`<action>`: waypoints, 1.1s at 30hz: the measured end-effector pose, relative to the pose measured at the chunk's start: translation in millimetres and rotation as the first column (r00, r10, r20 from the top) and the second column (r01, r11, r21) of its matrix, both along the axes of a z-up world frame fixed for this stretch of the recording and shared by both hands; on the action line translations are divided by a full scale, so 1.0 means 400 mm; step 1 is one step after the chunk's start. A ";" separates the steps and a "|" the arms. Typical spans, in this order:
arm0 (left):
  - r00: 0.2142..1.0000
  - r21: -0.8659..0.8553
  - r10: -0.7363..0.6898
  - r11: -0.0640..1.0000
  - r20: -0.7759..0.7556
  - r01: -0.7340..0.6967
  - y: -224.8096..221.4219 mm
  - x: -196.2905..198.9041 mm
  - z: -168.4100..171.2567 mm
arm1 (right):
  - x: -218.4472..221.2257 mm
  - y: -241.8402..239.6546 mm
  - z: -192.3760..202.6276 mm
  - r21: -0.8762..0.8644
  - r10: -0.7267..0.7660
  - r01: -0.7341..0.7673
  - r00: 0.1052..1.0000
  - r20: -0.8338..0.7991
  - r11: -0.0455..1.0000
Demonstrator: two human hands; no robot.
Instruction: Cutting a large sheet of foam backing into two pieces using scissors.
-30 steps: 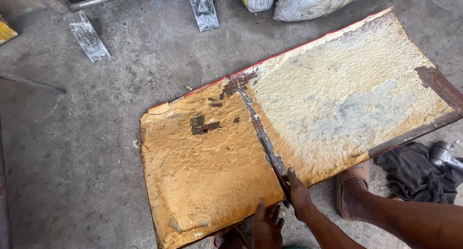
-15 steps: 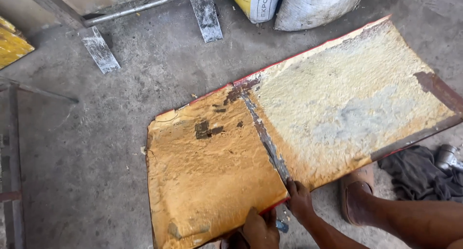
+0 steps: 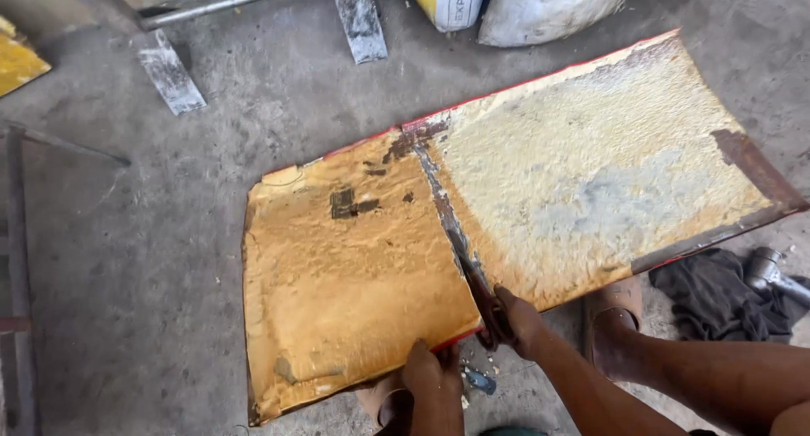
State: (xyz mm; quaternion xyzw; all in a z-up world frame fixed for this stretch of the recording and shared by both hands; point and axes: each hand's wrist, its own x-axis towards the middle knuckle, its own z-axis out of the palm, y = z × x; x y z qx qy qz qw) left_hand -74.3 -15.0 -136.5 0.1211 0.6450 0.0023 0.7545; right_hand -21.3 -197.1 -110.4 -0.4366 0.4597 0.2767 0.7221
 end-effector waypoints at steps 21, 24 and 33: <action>0.995 -0.025 -0.103 0.994 0.005 0.104 0.017 0.038 -0.196 | -0.258 -0.038 0.326 -0.268 0.210 -0.190 0.976 0.047 0.944; 0.994 -0.036 -0.101 0.994 0.031 0.102 0.001 0.025 -0.234 | -0.277 -0.056 0.324 -0.220 0.220 -0.209 0.975 0.025 0.953; 0.992 -0.031 -0.111 0.994 -0.060 0.109 0.018 0.044 -0.220 | -0.199 -0.067 0.206 -0.030 0.218 -0.217 0.962 0.162 0.976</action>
